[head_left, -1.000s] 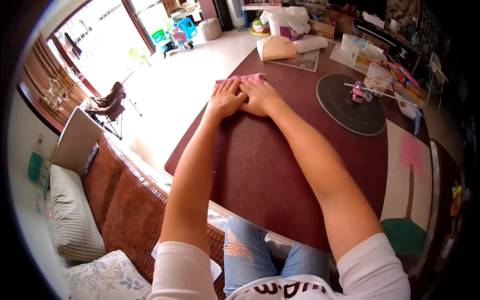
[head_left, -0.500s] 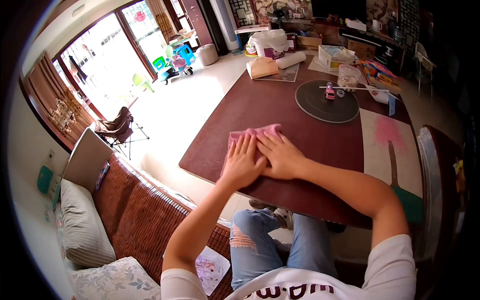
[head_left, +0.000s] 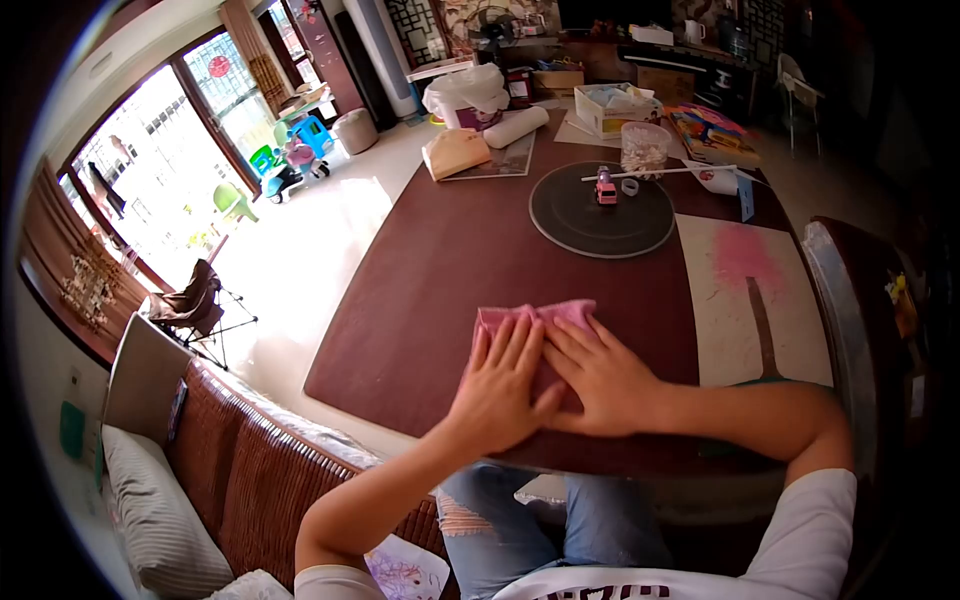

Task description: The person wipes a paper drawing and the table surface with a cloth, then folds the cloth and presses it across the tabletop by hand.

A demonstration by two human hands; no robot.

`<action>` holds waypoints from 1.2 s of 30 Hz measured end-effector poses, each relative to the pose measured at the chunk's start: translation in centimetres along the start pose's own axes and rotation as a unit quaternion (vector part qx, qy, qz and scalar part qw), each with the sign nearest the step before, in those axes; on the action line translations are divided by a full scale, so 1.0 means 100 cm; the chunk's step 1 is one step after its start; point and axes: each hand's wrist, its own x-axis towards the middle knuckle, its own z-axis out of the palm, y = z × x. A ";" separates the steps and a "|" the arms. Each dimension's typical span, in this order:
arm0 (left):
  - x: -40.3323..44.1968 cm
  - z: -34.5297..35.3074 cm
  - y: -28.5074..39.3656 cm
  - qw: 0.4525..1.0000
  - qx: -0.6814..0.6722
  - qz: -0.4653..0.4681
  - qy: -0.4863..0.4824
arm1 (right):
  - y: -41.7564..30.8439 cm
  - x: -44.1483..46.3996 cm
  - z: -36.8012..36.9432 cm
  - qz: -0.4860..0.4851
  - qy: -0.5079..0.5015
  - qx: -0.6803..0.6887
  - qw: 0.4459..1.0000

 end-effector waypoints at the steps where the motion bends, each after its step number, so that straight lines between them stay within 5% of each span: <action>1: 0.016 0.005 -0.013 1.000 0.005 0.004 0.014 | 0.014 0.012 0.007 0.002 0.014 -0.002 1.000; 18: 0.233 0.055 -0.181 0.986 0.043 -0.158 0.006 | 0.223 0.205 0.063 0.073 0.005 -0.012 0.997; 29: 0.240 0.071 -0.198 0.984 0.103 -0.147 0.003 | 0.221 0.208 0.073 0.134 0.014 -0.034 0.990; 36: 0.182 0.053 -0.142 0.981 0.041 -0.190 0.013 | 0.167 0.163 0.057 0.147 -0.036 -0.027 0.988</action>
